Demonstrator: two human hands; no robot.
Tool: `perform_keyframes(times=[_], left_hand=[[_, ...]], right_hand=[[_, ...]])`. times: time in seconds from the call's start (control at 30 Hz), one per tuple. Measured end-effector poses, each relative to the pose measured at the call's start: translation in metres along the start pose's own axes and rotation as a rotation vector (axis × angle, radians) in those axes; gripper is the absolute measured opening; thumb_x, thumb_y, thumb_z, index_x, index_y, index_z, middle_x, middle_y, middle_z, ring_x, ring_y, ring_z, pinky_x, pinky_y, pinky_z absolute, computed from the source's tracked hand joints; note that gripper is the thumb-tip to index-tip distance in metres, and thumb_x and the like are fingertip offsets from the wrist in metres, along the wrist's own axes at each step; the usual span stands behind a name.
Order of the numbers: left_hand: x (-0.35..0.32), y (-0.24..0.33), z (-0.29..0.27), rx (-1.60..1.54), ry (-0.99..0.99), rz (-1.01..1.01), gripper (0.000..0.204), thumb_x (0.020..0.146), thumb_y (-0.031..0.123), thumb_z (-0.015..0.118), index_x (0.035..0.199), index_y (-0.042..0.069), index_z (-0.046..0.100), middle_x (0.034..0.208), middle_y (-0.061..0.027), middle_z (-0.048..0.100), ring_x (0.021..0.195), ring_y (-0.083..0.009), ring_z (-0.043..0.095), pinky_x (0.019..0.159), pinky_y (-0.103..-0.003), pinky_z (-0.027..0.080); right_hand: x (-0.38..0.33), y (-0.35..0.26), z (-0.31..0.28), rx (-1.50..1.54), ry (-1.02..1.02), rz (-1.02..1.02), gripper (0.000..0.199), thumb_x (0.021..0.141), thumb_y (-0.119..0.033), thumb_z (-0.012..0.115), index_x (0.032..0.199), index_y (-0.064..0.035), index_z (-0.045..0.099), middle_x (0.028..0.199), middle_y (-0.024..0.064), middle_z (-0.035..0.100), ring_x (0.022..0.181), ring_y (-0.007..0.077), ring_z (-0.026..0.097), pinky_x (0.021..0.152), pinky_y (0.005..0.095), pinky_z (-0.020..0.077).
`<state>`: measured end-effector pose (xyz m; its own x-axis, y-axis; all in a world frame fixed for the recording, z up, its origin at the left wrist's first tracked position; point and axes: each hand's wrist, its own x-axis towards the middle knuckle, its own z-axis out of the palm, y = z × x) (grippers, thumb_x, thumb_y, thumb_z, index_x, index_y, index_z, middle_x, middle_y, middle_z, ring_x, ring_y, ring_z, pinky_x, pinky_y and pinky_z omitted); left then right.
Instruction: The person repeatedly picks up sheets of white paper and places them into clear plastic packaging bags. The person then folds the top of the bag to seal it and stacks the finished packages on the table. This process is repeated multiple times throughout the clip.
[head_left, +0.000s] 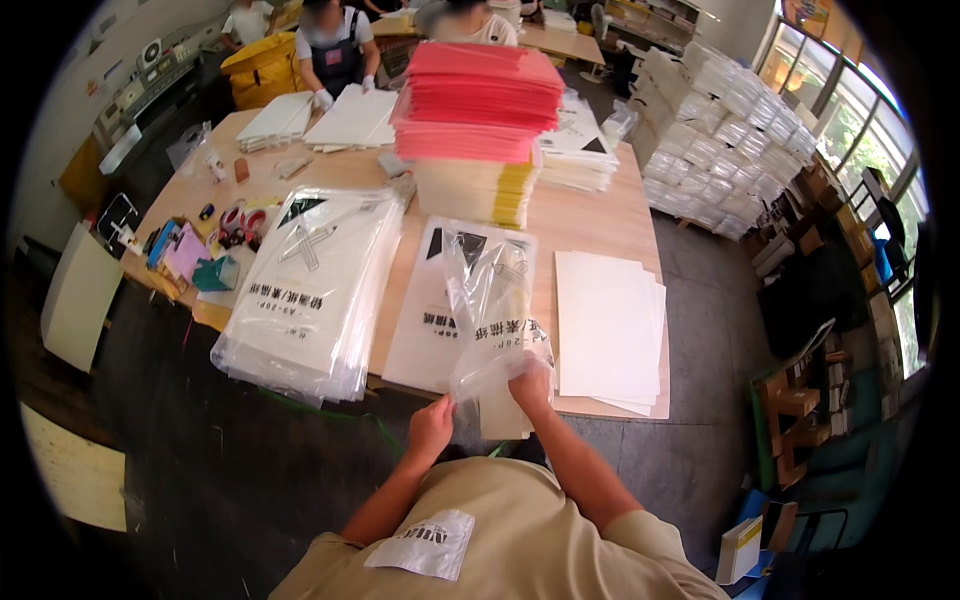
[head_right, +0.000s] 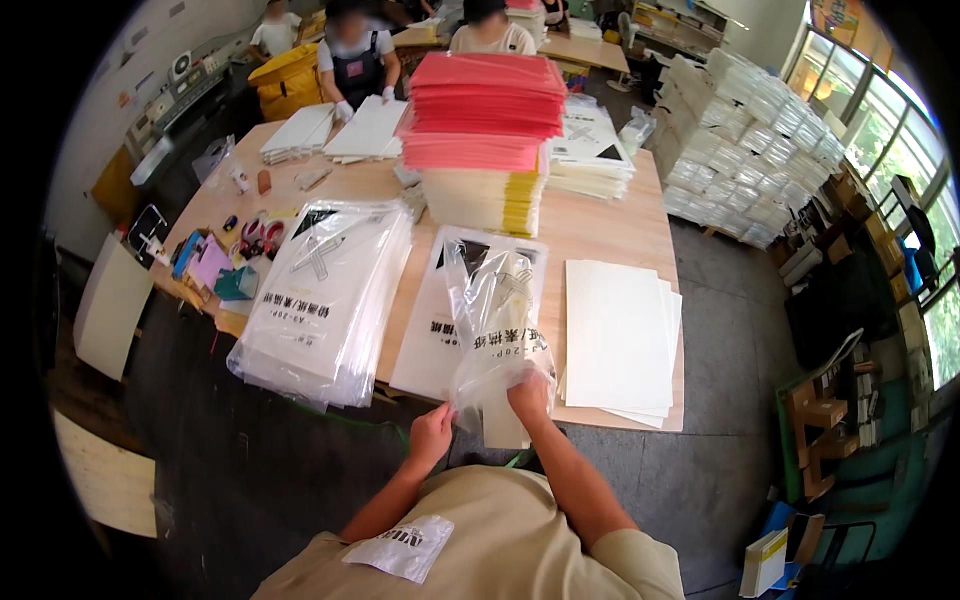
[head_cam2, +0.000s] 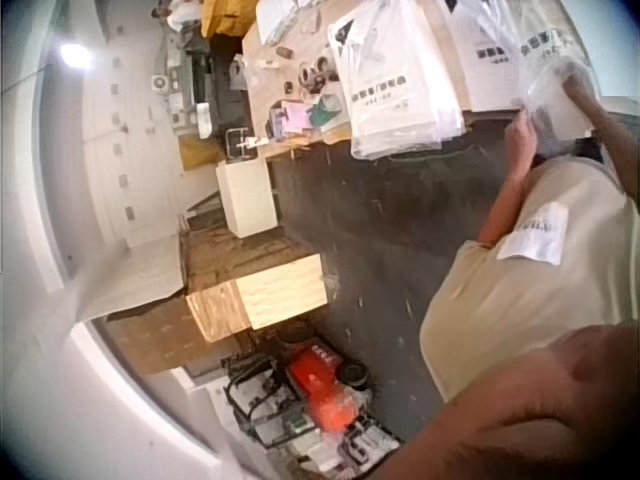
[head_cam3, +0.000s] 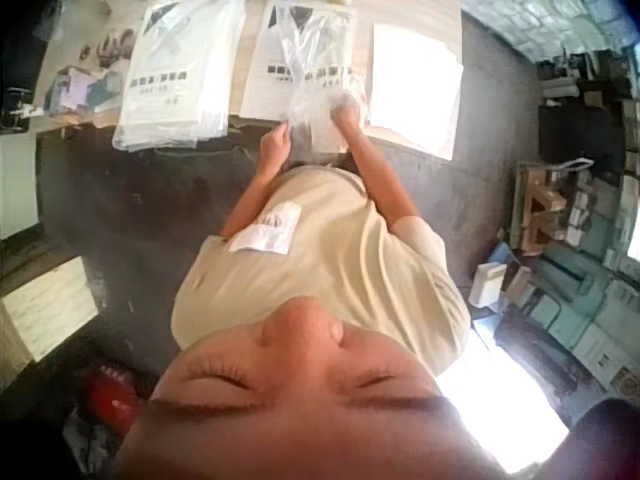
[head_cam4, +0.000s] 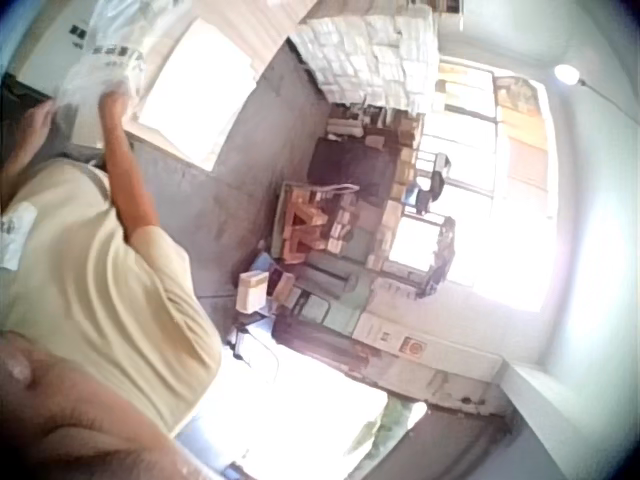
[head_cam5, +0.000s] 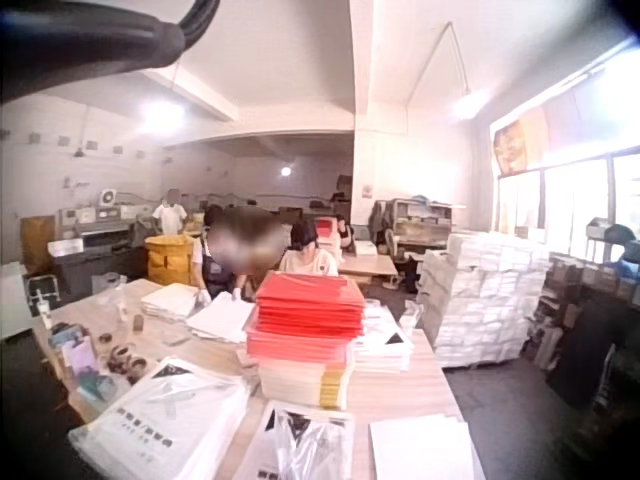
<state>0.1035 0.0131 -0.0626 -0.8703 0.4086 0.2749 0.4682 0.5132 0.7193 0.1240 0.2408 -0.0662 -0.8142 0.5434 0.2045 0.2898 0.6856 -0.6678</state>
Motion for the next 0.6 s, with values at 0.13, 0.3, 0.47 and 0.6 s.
perform_keyframes(times=[0.13, 0.3, 0.47, 0.6], left_hand=[[-0.006, -0.006, 0.005, 0.115, -0.015, -0.045, 0.015, 0.09, 0.015, 0.057, 0.102, 0.009, 0.066, 0.08, -0.0166, 0.067, 0.071, -0.0398, 0.064, 0.06, -0.05, 0.051], [-0.005, -0.022, -0.003, 0.11, 0.046, -0.095, 0.017, 0.088, 0.013, 0.057, 0.103, 0.009, 0.066, 0.082, -0.0181, 0.067, 0.072, -0.0405, 0.064, 0.061, -0.052, 0.05], [-0.013, -0.04, -0.023, 0.077, -0.176, -0.311, 0.04, 0.086, 0.006, 0.059, 0.125, 0.008, 0.06, 0.094, -0.0221, 0.068, 0.083, -0.0396, 0.066, 0.07, -0.046, 0.055], [-0.028, -0.034, -0.022, -0.391, -0.085, -0.219, 0.071, 0.083, 0.012, 0.069, 0.145, 0.003, 0.035, 0.13, -0.0258, 0.052, 0.111, -0.04, 0.059, 0.087, -0.042, 0.053]], right_hand=[[0.008, -0.021, -0.004, -0.058, -0.14, 0.166, 0.067, 0.081, -0.046, 0.072, 0.123, 0.0031, 0.053, 0.1, 0.0247, 0.068, 0.094, 0.0436, 0.065, 0.083, 0.0484, 0.0516], [-0.006, -0.021, -0.011, -0.301, -0.316, 0.187, 0.117, 0.08, -0.074, 0.056, 0.153, 0.0049, 0.01, 0.149, 0.0366, 0.028, 0.138, 0.0436, 0.037, 0.112, 0.0439, 0.0324], [-0.036, -0.023, -0.006, -0.455, -0.285, -0.148, 0.092, 0.093, -0.063, 0.046, 0.151, 0.0036, 0.023, 0.157, 0.0323, 0.014, 0.144, 0.0522, 0.014, 0.118, 0.0551, 0.0123], [-0.056, -0.004, 0.018, -0.171, -0.256, -0.181, 0.081, 0.096, -0.056, 0.046, 0.147, 0.0055, 0.033, 0.153, 0.0355, 0.02, 0.141, 0.0532, 0.021, 0.115, 0.0605, 0.014]])
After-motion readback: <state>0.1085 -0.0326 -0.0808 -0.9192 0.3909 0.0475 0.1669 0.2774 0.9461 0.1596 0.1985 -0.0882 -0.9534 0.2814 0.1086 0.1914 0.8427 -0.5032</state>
